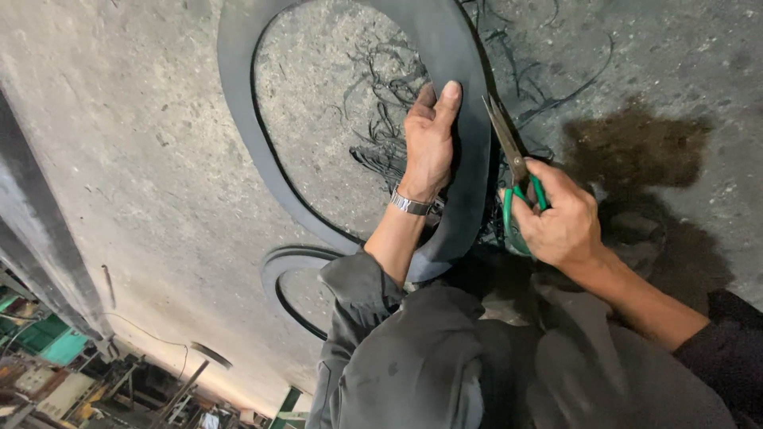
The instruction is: The person trims excess material from a large circular rubber gasket using scissors.
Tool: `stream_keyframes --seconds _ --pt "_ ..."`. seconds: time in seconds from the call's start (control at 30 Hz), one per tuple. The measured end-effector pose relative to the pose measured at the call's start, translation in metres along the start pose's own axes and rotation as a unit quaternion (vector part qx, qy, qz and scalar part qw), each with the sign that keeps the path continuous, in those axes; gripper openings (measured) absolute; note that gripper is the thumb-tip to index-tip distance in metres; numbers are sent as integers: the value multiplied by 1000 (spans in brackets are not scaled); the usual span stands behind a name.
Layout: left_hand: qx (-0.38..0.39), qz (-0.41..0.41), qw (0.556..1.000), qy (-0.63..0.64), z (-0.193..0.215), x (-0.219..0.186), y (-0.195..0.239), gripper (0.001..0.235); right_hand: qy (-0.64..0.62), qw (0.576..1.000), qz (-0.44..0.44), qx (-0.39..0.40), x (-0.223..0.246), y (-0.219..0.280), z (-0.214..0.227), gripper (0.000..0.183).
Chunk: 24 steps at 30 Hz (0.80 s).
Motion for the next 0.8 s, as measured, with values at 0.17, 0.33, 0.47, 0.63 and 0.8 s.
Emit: stream_keyframes --seconds 0.17,0.33,0.47,0.63,0.8 --pt "9 12 1000 12 1 0 3 47 38 997 -33 60 17 -33 16 45" --pt "34 14 999 31 2 0 3 45 73 984 -80 143 4 -72 27 35" --pt "36 30 997 58 4 2 3 44 232 955 152 100 -21 -96 29 35" --pt "39 26 998 45 6 -1 6 44 185 967 75 160 45 -134 61 38" --pt "59 28 996 68 8 0 8 48 145 964 -47 219 37 -170 66 43"
Point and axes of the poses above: each hand's wrist, its own y-axis away from the middle knuckle, its own z-axis out of the back of the hand, x = y × z, the point moved 3 cm from there along -y, towards the middle knuckle, and after that the axes turned 14 degrees about x, right-handed, at the moved point
